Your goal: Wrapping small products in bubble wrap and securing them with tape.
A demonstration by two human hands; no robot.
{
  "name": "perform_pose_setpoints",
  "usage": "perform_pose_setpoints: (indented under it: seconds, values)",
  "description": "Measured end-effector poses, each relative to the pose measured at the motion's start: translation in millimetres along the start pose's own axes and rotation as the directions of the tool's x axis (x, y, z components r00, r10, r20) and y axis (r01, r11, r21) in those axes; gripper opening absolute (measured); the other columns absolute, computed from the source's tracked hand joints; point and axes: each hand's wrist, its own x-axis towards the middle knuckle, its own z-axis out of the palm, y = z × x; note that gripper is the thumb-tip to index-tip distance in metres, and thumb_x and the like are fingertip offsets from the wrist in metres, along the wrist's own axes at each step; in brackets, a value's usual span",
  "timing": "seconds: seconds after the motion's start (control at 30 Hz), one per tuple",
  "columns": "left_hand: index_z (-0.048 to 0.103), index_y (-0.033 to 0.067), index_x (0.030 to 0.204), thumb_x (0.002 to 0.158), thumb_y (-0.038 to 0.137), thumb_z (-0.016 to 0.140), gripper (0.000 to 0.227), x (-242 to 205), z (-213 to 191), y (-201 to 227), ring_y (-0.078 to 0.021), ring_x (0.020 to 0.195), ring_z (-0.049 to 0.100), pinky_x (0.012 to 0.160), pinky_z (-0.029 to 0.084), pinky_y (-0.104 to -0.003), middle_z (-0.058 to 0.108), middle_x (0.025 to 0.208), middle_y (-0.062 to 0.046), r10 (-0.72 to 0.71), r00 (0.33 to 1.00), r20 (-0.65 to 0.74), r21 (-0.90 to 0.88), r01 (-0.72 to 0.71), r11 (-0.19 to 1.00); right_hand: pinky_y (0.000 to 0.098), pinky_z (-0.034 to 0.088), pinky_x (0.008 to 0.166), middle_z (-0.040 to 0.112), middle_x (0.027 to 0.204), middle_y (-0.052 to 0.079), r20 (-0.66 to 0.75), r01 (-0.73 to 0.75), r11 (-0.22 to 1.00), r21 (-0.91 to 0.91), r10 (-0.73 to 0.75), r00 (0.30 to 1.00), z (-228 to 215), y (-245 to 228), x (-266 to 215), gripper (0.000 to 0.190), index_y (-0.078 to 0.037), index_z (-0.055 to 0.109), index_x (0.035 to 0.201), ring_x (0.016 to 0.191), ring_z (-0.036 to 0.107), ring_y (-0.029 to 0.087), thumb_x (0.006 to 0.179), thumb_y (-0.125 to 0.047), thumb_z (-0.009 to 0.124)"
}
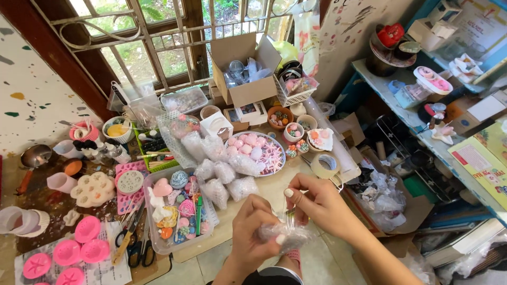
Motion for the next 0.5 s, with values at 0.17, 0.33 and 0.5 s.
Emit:
perform_pose_setpoints:
  seconds: [0.17, 0.33, 0.5]
  values:
    - [0.059, 0.0049, 0.097, 0.081, 0.014, 0.077, 0.026, -3, 11, -6, -0.0239, 0.088, 0.061, 0.079, 0.051, -0.034, 0.061, 0.095, -0.010, 0.016, 0.993, -0.120, -0.047, -0.022, 0.999, 0.0253, 0.049, 0.043, 0.067, 0.071, 0.002, -0.071, -0.030, 0.999, -0.026, 0.028, 0.997, 3, -13, -3, 0.022, -0.002, 0.061, 0.090, 0.048, 0.062, 0.007, 0.097, -0.023, 0.061]
    - [0.060, 0.0041, 0.095, 0.083, 0.013, 0.080, 0.025, -6, 13, 4, -0.0280, 0.091, 0.065, 0.078, 0.056, -0.037, 0.066, 0.097, -0.013, 0.206, 0.975, -0.086, 0.040, -0.203, 0.978, 0.0259, 0.042, 0.042, 0.064, 0.067, 0.002, 0.036, -0.096, 0.992, -0.078, 0.099, 0.994, 8, -4, -1, 0.020, 0.000, 0.067, 0.086, 0.047, 0.054, 0.007, 0.091, -0.019, 0.071]
    - [0.061, 0.0050, 0.091, 0.080, 0.009, 0.081, 0.023, -12, 14, 3, -0.0275, 0.086, 0.065, 0.076, 0.058, -0.038, 0.067, 0.090, -0.010, 0.268, 0.957, -0.113, 0.202, -0.242, 0.949, 0.0216, 0.049, 0.055, 0.065, 0.082, -0.001, 0.073, 0.037, 0.999, -0.024, -0.035, 0.997, 16, 31, 2, 0.017, 0.000, 0.069, 0.089, 0.069, 0.059, 0.001, 0.089, -0.017, 0.074]
